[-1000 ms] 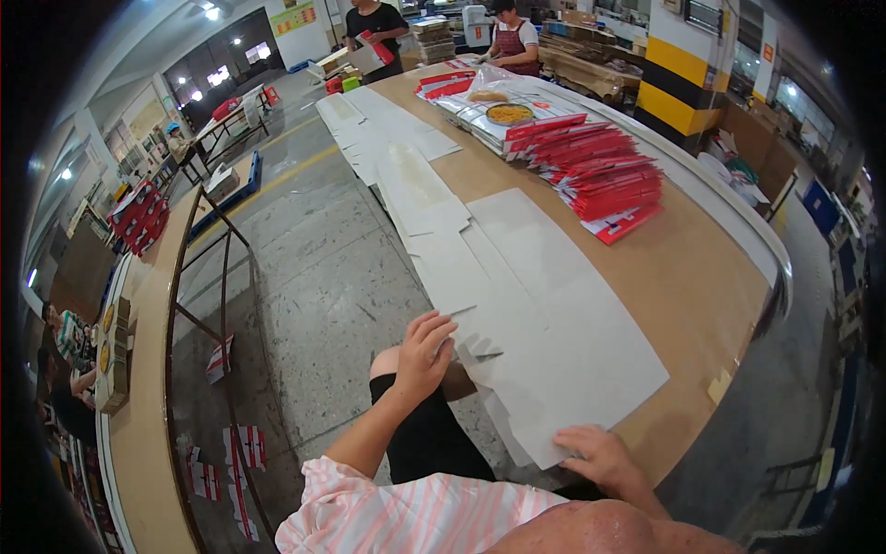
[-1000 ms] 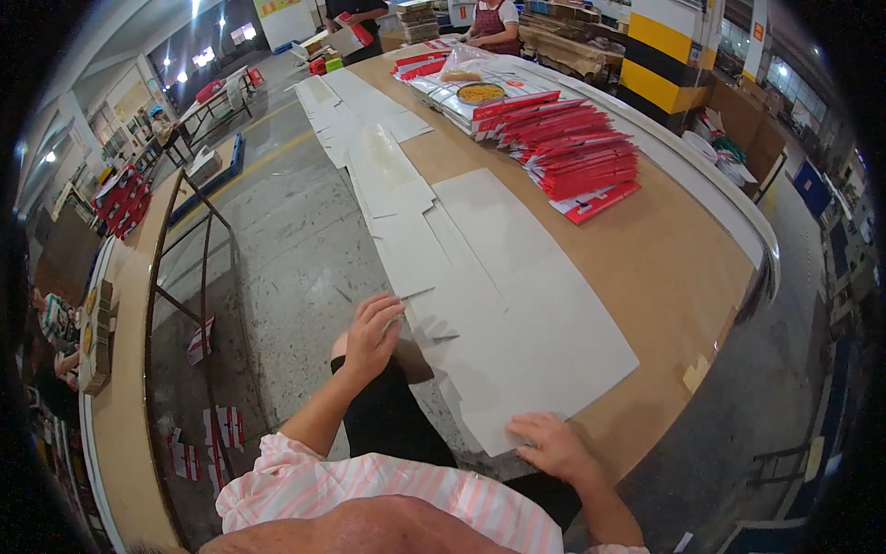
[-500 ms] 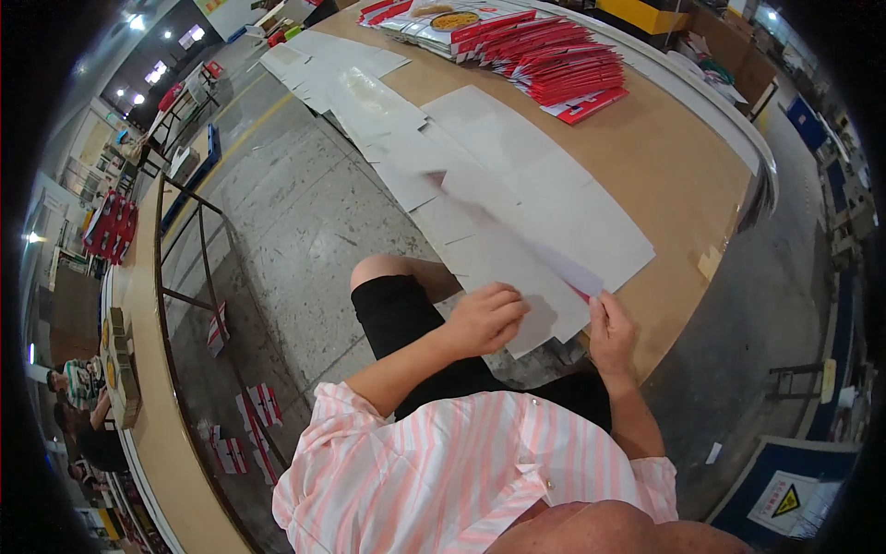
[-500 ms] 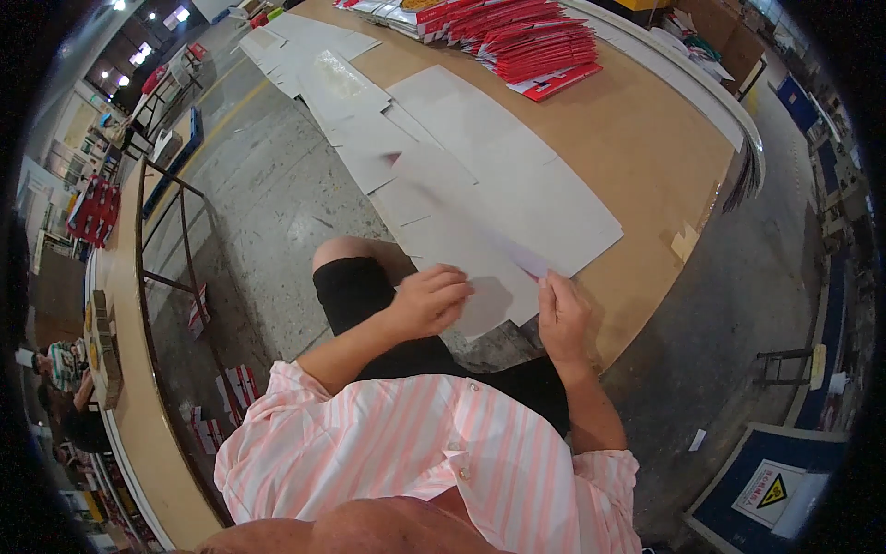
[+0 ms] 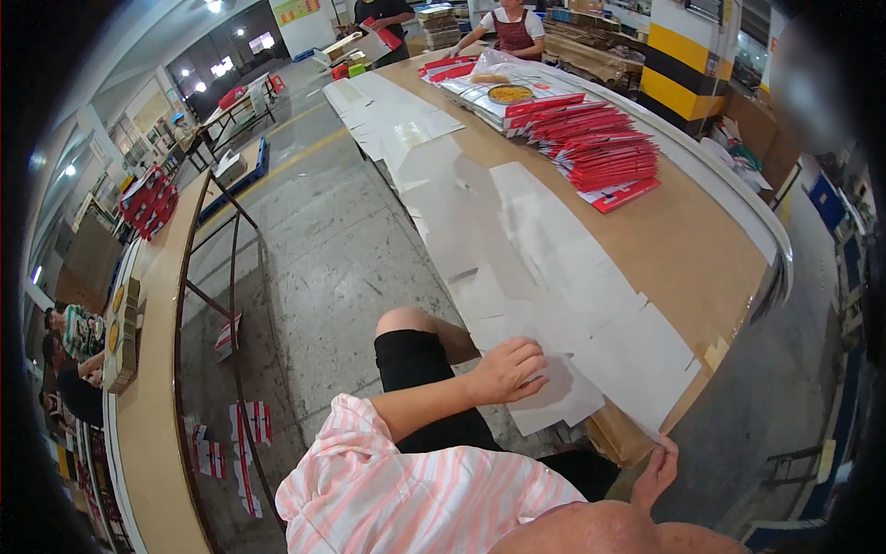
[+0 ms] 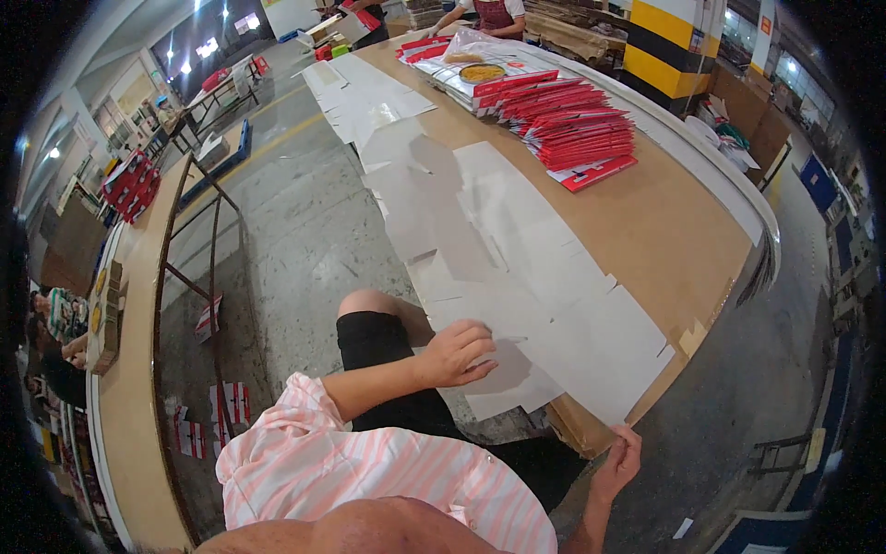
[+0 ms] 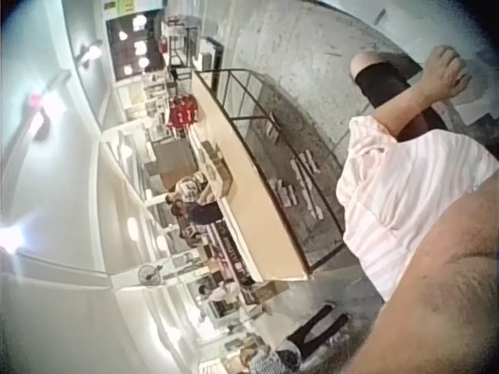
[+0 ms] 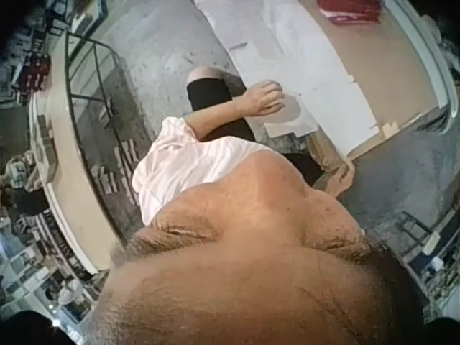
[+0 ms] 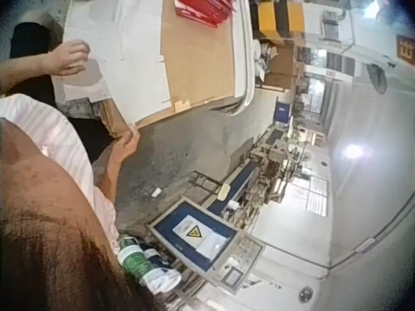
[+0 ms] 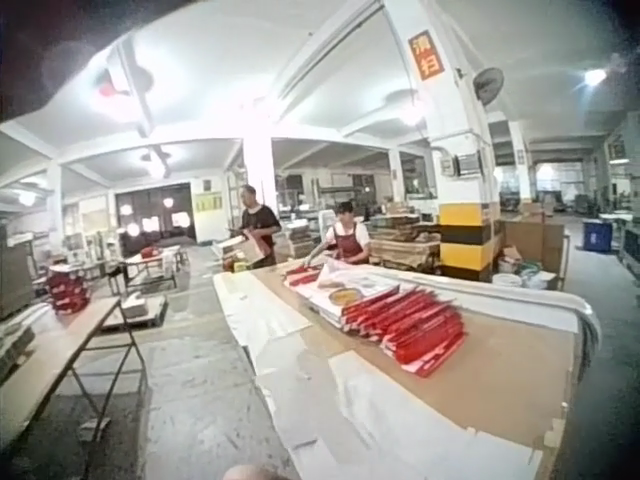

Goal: Folding white cardboard sheets into red and white packages.

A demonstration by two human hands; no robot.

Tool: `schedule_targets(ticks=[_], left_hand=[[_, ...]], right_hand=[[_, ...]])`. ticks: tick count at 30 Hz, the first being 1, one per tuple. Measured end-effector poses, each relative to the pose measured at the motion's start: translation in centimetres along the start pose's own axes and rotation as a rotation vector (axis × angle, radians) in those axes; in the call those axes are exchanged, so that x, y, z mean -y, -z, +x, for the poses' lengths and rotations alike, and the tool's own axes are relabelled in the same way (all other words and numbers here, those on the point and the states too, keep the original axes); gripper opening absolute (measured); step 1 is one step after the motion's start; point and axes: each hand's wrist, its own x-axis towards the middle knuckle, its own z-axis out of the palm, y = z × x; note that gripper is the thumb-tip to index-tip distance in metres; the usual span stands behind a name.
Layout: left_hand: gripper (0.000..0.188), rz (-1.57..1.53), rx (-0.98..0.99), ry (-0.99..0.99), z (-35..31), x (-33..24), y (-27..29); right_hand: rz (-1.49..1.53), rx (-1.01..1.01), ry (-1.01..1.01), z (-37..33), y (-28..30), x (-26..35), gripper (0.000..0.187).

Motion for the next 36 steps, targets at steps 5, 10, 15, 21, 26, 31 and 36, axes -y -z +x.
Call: schedule_targets(ticks=[5, 10, 15, 21, 26, 31, 36], left_hand=[[0.028, 0.088, 0.33, 0.014, 0.4, 2.2, -4.1], [0.025, 0.22, 0.249, 0.001, -0.9, 2.2, -5.2], [0.025, -0.154, 0.368, -0.044, -1.5, -0.1, -2.7], [0.065, 0.242, 0.306, -0.195, 5.0, 0.0, 0.1], [0.056, 0.395, 0.591, -0.103, 2.5, 2.2, -4.9], [0.028, 0.188, 0.88, -0.05, 5.5, 3.1, -4.4], [0.022, -0.081, 0.915, 0.041, 7.3, 5.5, -4.8]], right_hand=[[-0.056, -0.005, 0.015, 0.4, -1.7, 1.7, 0.018], [-0.02, 0.034, 0.261, 0.8, -1.7, 2.8, 0.015], [0.056, -0.007, 0.016, -0.4, 1.4, -1.5, 0.017], [0.126, -0.04, 0.117, -0.3, 2.8, -1.5, 0.018], [0.061, 0.048, 0.157, -1.2, 3.2, -1.6, 0.013], [0.043, 0.032, 0.103, -1.5, 4.3, -2.7, 0.014], [-0.404, 0.128, 0.255, -1.1, 4.9, -2.5, 0.023]])
